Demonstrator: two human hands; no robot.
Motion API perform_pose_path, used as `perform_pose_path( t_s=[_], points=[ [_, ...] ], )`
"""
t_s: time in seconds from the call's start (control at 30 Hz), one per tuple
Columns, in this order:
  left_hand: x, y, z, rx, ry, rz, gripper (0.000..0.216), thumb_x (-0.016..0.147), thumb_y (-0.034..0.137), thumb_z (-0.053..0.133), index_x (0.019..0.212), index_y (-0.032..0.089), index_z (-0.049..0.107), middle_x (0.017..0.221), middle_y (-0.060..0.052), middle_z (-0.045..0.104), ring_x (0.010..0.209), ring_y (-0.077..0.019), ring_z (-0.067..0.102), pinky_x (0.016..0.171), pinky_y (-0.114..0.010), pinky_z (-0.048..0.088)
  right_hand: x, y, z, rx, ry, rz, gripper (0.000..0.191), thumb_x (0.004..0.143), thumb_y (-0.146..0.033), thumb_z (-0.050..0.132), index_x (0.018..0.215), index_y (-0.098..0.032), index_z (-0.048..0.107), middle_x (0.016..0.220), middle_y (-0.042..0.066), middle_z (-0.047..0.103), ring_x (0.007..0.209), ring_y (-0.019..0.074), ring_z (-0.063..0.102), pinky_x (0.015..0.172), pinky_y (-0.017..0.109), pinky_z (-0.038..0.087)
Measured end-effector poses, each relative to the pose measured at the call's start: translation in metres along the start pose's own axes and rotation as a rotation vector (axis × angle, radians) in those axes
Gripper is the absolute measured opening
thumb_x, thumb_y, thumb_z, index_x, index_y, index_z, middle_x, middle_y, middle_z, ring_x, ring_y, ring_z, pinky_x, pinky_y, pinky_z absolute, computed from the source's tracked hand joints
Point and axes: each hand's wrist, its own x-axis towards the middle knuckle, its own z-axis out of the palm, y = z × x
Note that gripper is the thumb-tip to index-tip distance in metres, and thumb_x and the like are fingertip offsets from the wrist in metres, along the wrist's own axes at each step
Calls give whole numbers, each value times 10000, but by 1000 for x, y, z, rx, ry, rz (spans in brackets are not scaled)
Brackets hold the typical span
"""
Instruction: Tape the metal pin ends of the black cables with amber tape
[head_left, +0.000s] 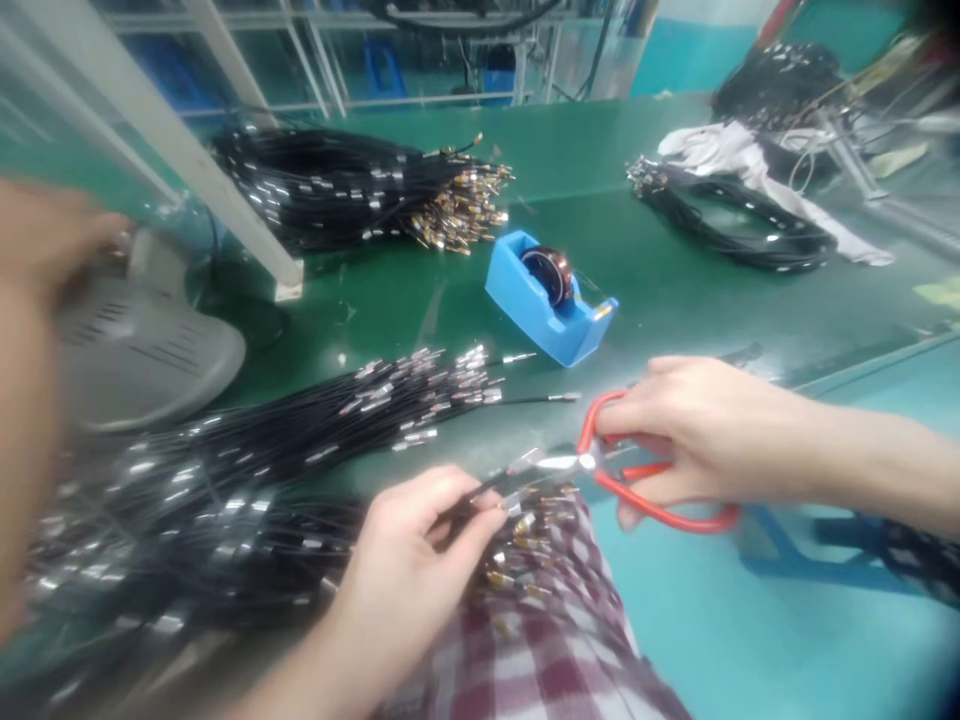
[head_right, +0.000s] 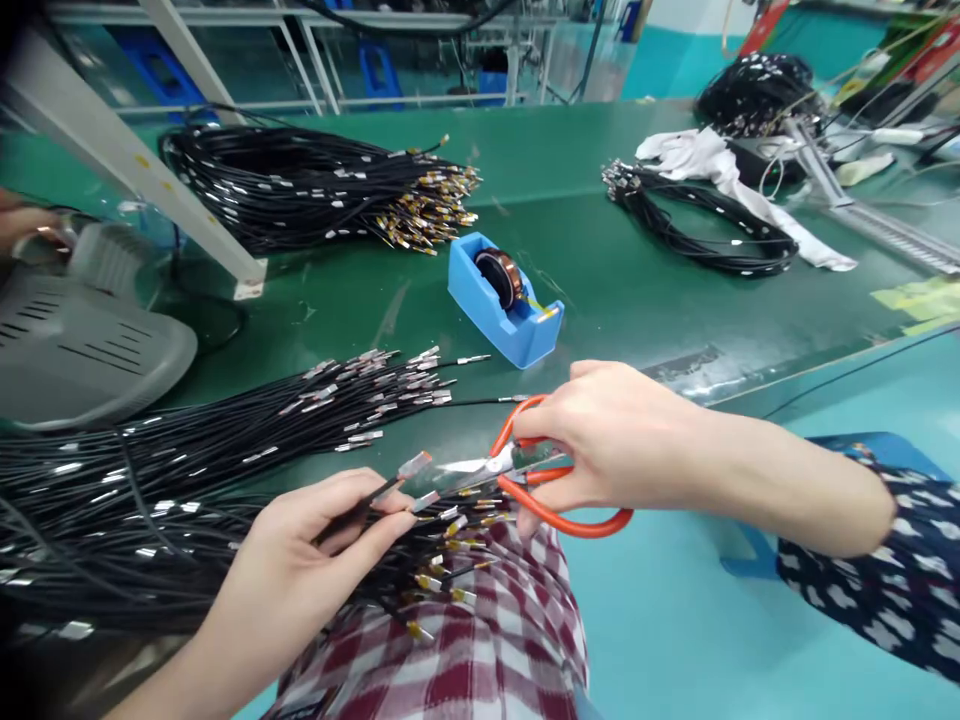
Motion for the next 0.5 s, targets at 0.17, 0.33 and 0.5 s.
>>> perform_pose_path(
  t_s=[0.17, 0.33, 0.5],
  points=[
    [-2, -2, 0, 72, -59, 48, 139, 824, 293, 678, 708, 216, 683, 731, -39, 665, 684, -198, 628, 581, -244, 461, 16, -4, 1, 19, -49, -55, 206, 755, -456, 709, 641, -286, 685, 429, -37, 504, 450, 125, 395, 527, 302, 215],
    [-4, -2, 0, 167, -91, 95, 151, 839, 280, 664, 704, 213, 669, 696, -25, 651, 639, -179, 599, 573, -247, 433, 28, -7, -5, -1, -201, -83, 284, 761, -453, 699, 560, -259, 645, 416, -43, 481, 409, 102, 318, 508, 302, 179],
    [-4, 0, -2, 163, -123, 119, 136, 846, 218, 636, 716, 203, 675, 715, -27, 661, 648, -177, 591, 576, -250, 442, 35, -12, -13, -47, -341, -93, 353, 808, -490, 636, 579, -222, 653, 472, -16, 543, 418, 98, 329, 488, 285, 189]
  ],
)
